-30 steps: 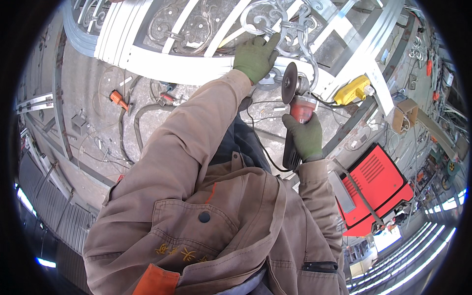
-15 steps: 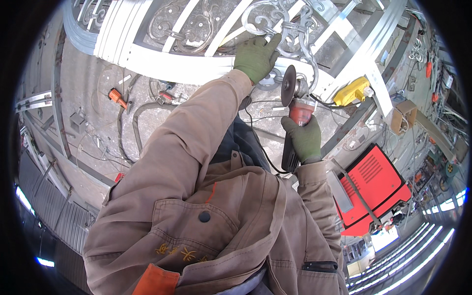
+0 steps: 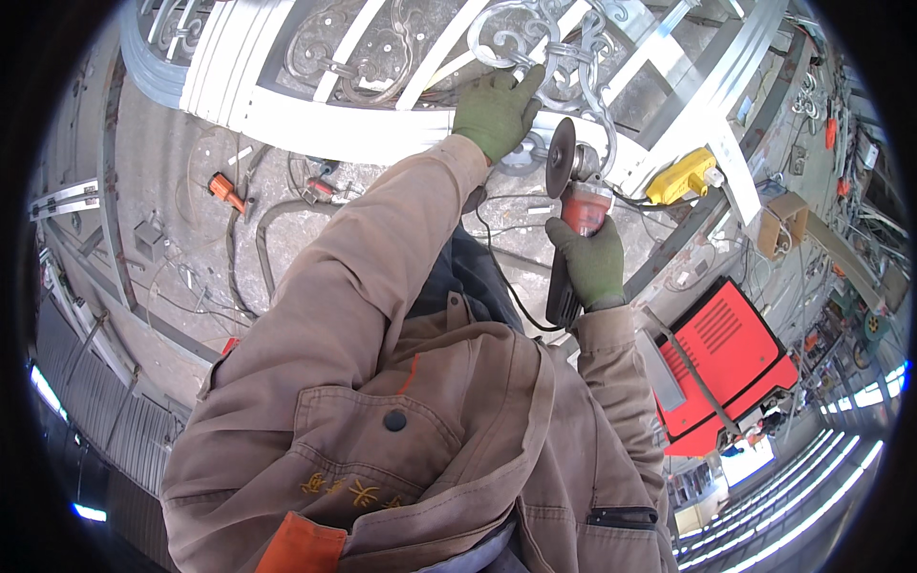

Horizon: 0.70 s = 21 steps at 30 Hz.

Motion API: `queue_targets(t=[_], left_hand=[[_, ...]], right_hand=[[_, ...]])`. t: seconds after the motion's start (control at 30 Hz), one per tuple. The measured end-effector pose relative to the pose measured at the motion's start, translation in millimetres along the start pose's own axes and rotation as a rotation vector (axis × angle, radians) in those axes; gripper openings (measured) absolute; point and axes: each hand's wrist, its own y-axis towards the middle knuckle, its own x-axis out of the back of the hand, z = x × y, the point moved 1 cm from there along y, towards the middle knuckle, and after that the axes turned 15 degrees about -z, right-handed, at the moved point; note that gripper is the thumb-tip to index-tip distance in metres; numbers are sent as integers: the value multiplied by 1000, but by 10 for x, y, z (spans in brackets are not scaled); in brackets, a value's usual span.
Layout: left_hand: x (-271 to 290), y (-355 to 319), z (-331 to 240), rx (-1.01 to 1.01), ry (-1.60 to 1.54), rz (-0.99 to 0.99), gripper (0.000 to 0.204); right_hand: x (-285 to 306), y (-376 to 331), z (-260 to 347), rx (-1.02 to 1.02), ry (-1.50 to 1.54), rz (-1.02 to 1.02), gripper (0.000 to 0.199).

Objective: The person assembles a metal gate by positioning decorative metal pieces onto a frame, grinding edges, drilling holes, and fastening components with a drill. The person handles metal bars, decorative pieces, and fasteners throughout the process.

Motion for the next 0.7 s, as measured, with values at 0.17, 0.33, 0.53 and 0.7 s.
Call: queue_targets(t=[0.17,0.33,0.53,0.7], left_hand=[[10,13,-12,-2,16,7,60],[-16,-10,6,-30,25,-6,57],[-7,-10,-7,-39,53,-33,57],[5,18,-9,6,6,21,62]], right_hand=[[18,-28,13,1,-23,17,60],[6,-54,-78,-40,-26,28,57],[23,-94,-113,27,-45,4,55],[-5,-3,-24,-27,-12,29,61]])
